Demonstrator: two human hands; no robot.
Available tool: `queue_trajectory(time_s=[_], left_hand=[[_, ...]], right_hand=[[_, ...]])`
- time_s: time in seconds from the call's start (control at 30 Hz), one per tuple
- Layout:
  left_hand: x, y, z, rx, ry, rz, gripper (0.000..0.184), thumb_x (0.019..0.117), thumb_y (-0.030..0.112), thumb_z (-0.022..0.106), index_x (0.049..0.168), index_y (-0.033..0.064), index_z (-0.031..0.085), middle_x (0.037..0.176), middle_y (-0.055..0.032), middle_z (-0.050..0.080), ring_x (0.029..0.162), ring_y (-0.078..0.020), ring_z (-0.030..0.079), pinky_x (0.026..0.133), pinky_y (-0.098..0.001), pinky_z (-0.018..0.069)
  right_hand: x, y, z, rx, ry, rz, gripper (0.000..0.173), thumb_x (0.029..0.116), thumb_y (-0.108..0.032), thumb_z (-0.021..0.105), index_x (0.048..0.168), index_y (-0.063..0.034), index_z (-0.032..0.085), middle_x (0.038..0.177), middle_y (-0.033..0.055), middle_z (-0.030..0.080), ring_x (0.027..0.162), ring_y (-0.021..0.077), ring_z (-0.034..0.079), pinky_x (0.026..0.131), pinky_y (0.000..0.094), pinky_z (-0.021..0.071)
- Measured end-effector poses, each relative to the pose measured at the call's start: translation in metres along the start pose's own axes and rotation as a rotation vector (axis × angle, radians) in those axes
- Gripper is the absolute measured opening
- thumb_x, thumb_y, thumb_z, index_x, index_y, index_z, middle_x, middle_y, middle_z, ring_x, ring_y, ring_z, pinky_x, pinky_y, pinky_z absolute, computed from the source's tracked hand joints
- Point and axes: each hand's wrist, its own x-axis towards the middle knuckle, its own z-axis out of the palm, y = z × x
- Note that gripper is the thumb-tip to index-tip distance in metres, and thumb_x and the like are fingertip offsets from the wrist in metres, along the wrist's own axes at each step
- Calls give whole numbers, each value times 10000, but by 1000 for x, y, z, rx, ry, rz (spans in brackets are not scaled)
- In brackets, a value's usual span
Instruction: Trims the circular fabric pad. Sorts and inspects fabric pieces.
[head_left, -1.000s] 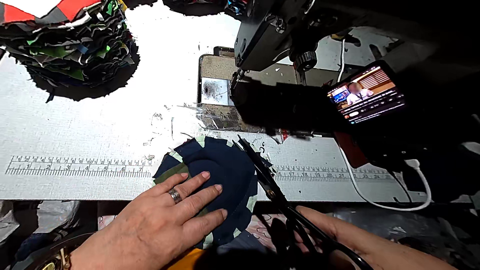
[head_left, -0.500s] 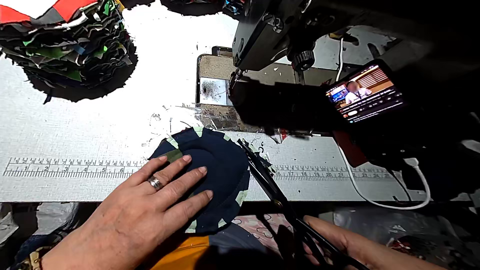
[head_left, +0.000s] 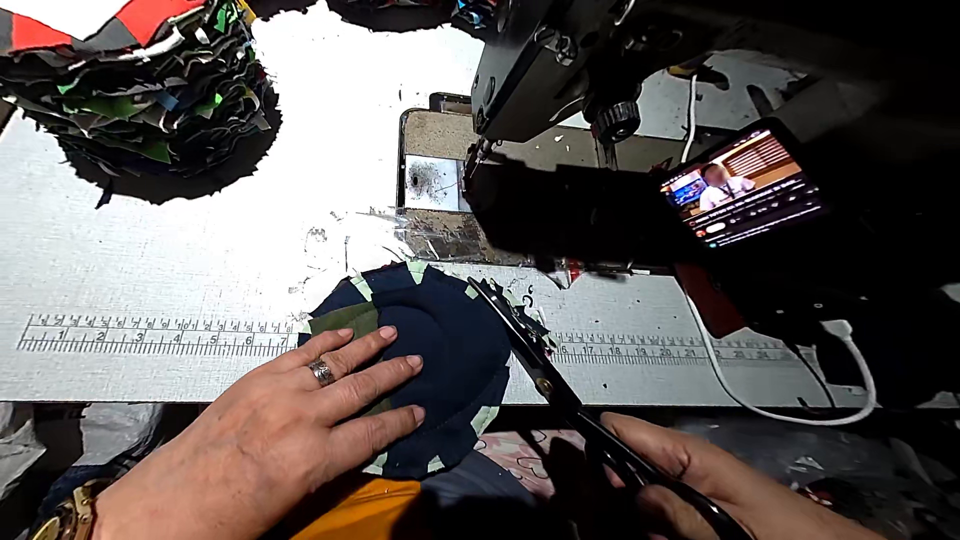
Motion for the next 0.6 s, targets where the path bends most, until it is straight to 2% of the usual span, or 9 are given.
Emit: queue_trajectory(time_s=[0.1, 0.2, 0.27, 0.3, 0.37, 0.43, 0.6], left_hand=[[-1, -4, -3, -14, 4, -1, 341, 1013, 141, 528, 1285, 259, 697, 1463, -18, 610, 1439, -300, 483, 1166, -609, 390], [2, 6, 0, 38, -6, -22, 331, 1025, 262, 531, 1332, 266, 653, 1518, -22, 554, 1472, -298, 433, 1189, -636, 315], [5, 19, 9, 95, 0, -63, 361, 1035, 212, 507, 1377, 269, 607, 1545, -19, 524, 1482, -296, 416, 1172, -622, 330], [6, 24, 14, 116, 8, -85, 374, 1047, 178, 480, 1390, 268, 597, 1541, -35, 528, 1476, -304, 425, 1160, -614, 351], [7, 29, 19, 117, 36, -107, 373, 1065, 147, 448, 1379, 262, 612, 1510, -69, 560, 1450, -314, 462, 1142, -596, 389], [7, 25, 19, 62, 54, -92, 365, 1059, 143, 468, 1359, 267, 634, 1486, -66, 584, 1430, -310, 491, 1133, -576, 427], [2, 13, 11, -75, 9, 8, 361, 1055, 124, 479, 1338, 270, 650, 1500, -35, 575, 1435, -293, 490, 1154, -556, 430]], right_hand=[[-3, 0, 1, -3, -7, 5, 270, 992, -427, 649, 995, -173, 557, 752, -68, 589, 605, 38, 618, 533, 233, 561], [-9, 2, -3, -36, -80, 45, 364, 970, -494, 641, 1057, -153, 545, 855, -40, 604, 729, 64, 637, 638, 268, 569], [-12, 2, -8, -75, -126, 60, 540, 917, -649, 629, 1072, -140, 540, 894, -17, 597, 771, 78, 625, 657, 281, 557], [-13, 2, -11, -89, -141, 63, 578, 900, -685, 622, 1074, -140, 536, 898, -14, 597, 775, 80, 621, 657, 282, 550], [-13, 1, -14, -106, -153, 61, 590, 891, -698, 622, 1077, -144, 541, 889, -20, 601, 766, 72, 623, 652, 274, 553], [-9, 3, -17, -114, -163, 44, 542, 905, -669, 626, 1072, -161, 540, 875, -38, 594, 755, 54, 620, 642, 257, 557], [4, 2, -20, -164, -166, 0, 546, 902, -685, 616, 1050, -166, 540, 859, -46, 605, 731, 39, 626, 610, 231, 556]])
